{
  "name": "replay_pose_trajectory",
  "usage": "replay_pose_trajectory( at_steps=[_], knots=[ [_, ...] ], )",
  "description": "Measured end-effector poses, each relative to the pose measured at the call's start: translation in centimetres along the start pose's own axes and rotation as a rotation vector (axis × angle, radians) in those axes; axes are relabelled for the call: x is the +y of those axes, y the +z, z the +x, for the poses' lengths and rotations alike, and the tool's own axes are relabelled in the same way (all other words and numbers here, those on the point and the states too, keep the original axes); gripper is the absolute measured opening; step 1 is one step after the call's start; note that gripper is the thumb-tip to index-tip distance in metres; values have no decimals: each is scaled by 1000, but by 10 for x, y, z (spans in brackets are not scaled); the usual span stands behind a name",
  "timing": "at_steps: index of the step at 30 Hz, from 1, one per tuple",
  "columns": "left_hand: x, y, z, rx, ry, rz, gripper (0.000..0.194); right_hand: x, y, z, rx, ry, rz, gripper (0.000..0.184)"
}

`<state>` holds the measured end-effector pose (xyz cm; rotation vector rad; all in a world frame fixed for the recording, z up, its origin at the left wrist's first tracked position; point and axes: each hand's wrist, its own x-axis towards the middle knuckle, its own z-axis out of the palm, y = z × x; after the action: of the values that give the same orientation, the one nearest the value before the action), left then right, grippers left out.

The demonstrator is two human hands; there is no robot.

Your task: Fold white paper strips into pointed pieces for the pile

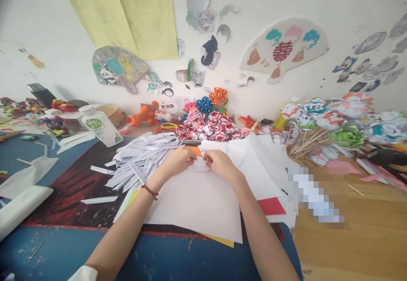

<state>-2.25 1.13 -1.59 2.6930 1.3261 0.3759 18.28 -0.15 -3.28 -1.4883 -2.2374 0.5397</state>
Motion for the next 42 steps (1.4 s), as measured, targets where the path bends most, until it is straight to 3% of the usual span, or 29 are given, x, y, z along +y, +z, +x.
replay_pose_trajectory(
  at_steps=[5,9,18,24,29,34,42],
  knots=[
    [3,-4,-2,-10,62,11,18,0,5,-15,96,12,-12,19],
    [5,4,-8,60,102,16,15,0,16,-19,196,-27,14,23],
    [-7,17,-16,129,61,-53,7,5,22,-16,193,-11,236,18],
    [-6,21,-15,168,111,-114,17,5,24,-17,248,6,196,12],
    [-4,23,-17,181,136,-18,19,1,25,-21,285,-67,71,11],
    [-2,16,-21,83,217,171,19,-5,23,-25,322,-255,-244,14],
    [3,14,-24,44,291,349,11,-8,19,-27,257,-403,-558,21]
  ],
)
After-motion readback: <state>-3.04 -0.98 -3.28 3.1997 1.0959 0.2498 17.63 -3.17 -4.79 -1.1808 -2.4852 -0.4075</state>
